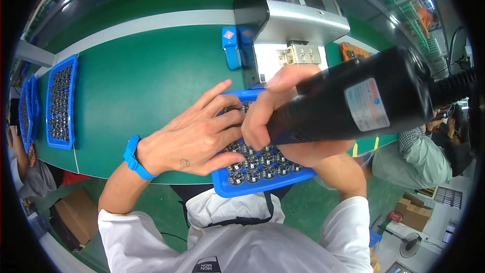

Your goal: The person fastens screws into small electronic components held in a tray using an electric screwdriver.

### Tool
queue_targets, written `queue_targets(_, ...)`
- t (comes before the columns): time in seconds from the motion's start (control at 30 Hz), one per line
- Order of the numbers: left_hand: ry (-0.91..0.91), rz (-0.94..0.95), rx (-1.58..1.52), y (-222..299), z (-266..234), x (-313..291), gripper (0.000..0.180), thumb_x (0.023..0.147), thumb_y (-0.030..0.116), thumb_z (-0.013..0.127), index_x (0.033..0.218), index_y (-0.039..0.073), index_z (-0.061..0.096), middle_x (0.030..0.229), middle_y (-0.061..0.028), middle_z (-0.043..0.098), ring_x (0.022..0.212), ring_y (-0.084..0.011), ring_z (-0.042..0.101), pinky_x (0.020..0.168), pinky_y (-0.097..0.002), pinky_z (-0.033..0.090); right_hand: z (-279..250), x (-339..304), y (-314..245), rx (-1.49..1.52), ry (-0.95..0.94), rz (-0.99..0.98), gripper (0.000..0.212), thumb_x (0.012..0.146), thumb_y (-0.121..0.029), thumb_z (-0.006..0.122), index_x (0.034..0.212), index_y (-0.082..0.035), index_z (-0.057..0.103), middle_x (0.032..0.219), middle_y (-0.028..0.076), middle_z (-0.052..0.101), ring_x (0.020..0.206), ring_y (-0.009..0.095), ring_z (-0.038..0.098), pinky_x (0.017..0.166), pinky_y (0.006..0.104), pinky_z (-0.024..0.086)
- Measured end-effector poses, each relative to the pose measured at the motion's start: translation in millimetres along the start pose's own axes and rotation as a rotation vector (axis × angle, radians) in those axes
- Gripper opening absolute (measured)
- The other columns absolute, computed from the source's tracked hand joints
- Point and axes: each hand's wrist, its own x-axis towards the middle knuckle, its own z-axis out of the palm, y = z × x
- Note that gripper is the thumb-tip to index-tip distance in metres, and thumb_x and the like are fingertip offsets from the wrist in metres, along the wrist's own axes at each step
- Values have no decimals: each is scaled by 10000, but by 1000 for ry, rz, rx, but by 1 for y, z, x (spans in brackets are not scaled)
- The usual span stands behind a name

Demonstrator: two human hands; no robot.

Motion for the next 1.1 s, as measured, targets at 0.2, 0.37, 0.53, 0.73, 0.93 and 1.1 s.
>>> queue_targets(0.2,23,-14,-15,1,-2,1,344,813,304,670,973,0,685,1012,-120,591,1110,-315,497,1141,-568,248,7,-6,-3,55,110,-108,878,828,-758,483,1321,-48,329,698,195,562,569,287,557,584,417,501)
queue_targets(0.37,75,-58,-53,0,4,2,279,793,278,702,913,26,705,992,-90,599,1107,-301,499,1129,-580,259,9,-2,8,324,103,-377,1031,729,-830,465,1303,2,262,665,151,557,528,239,572,515,339,498)
queue_targets(0.53,158,-122,-105,2,11,1,197,772,235,724,842,51,709,981,-68,604,1107,-293,501,1120,-596,263,15,-2,8,296,137,-388,1017,739,-827,467,1298,-1,267,668,157,557,528,249,567,514,347,495)
queue_targets(0.73,166,-126,-128,2,11,2,152,766,189,730,803,46,695,970,-60,605,1096,-281,510,1113,-602,270,12,-1,7,319,92,-417,1002,750,-826,461,1302,-13,267,664,163,552,521,264,555,506,363,488)
queue_targets(0.93,182,-122,-134,2,9,3,129,752,146,742,806,46,681,975,-50,605,1080,-267,525,1107,-607,278,11,-1,5,317,93,-435,994,762,-829,446,1314,-22,267,670,168,552,518,268,550,507,372,488)
queue_targets(1.1,201,-105,-124,2,9,3,138,747,135,744,826,54,666,980,-46,602,1081,-260,526,1105,-610,283,8,-1,4,299,68,-440,984,773,-822,455,1330,-32,270,678,177,554,534,275,557,516,384,492)
